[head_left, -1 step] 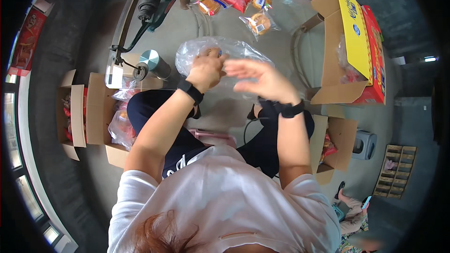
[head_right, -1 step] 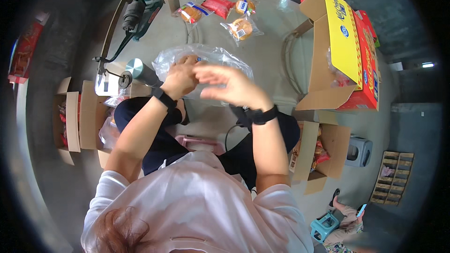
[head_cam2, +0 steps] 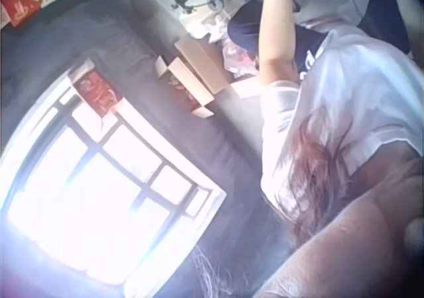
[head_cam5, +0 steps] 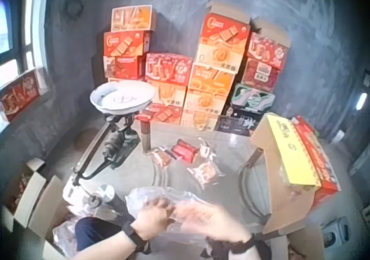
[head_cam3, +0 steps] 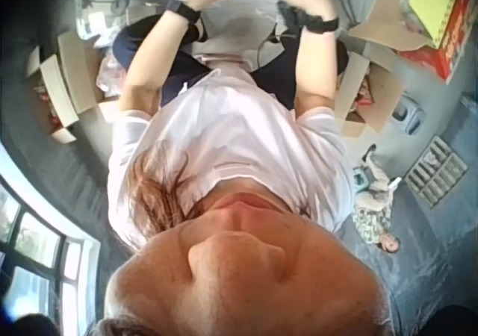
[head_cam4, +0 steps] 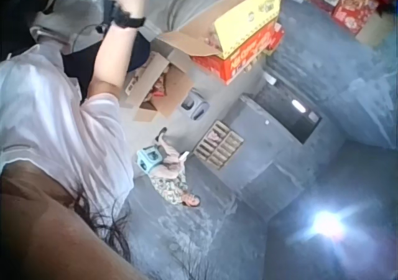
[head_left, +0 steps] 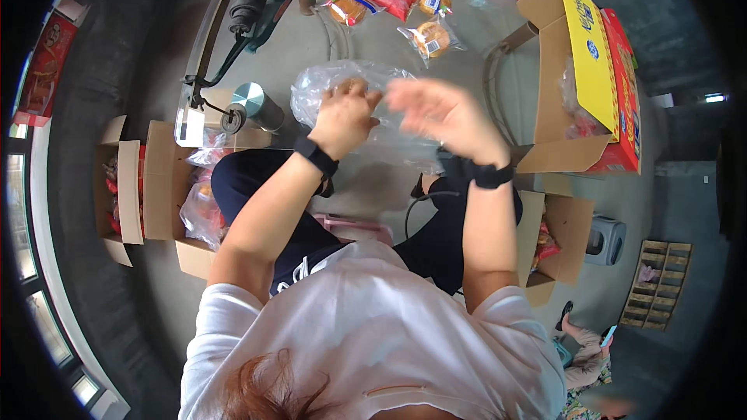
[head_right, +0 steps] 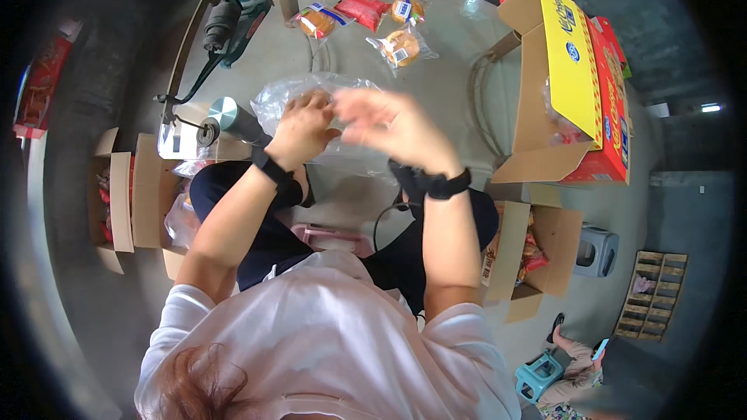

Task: Packing individual packaged snacks into a larger plastic bag.

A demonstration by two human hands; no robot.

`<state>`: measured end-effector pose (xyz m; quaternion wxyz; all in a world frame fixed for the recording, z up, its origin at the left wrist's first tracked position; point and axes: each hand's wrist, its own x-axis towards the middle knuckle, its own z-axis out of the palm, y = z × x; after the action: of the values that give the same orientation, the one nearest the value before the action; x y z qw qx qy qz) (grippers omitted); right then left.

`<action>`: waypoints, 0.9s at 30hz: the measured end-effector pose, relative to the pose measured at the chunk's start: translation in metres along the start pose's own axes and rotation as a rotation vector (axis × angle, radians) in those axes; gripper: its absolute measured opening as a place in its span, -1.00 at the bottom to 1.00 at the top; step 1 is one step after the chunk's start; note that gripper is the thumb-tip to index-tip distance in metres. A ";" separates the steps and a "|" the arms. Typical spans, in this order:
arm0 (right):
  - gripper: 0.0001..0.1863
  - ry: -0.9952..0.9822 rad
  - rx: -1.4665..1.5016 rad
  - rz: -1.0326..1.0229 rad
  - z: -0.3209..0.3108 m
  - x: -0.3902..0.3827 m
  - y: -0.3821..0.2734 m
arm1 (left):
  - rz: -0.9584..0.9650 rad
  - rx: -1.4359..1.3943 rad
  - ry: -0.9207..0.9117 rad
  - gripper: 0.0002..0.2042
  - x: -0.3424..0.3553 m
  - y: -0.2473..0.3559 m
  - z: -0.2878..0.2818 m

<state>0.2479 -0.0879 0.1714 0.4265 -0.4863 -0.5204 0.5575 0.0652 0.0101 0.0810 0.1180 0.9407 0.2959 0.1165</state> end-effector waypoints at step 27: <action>-0.24 0.696 0.103 -0.096 -0.091 -0.003 0.049 | -0.199 -1.027 0.075 -0.54 -0.089 0.043 -0.038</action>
<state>0.3397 -0.0804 0.1240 0.6280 -0.6000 -0.3374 0.3631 0.0057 -0.0703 0.1161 0.5638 0.7242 0.2925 0.2685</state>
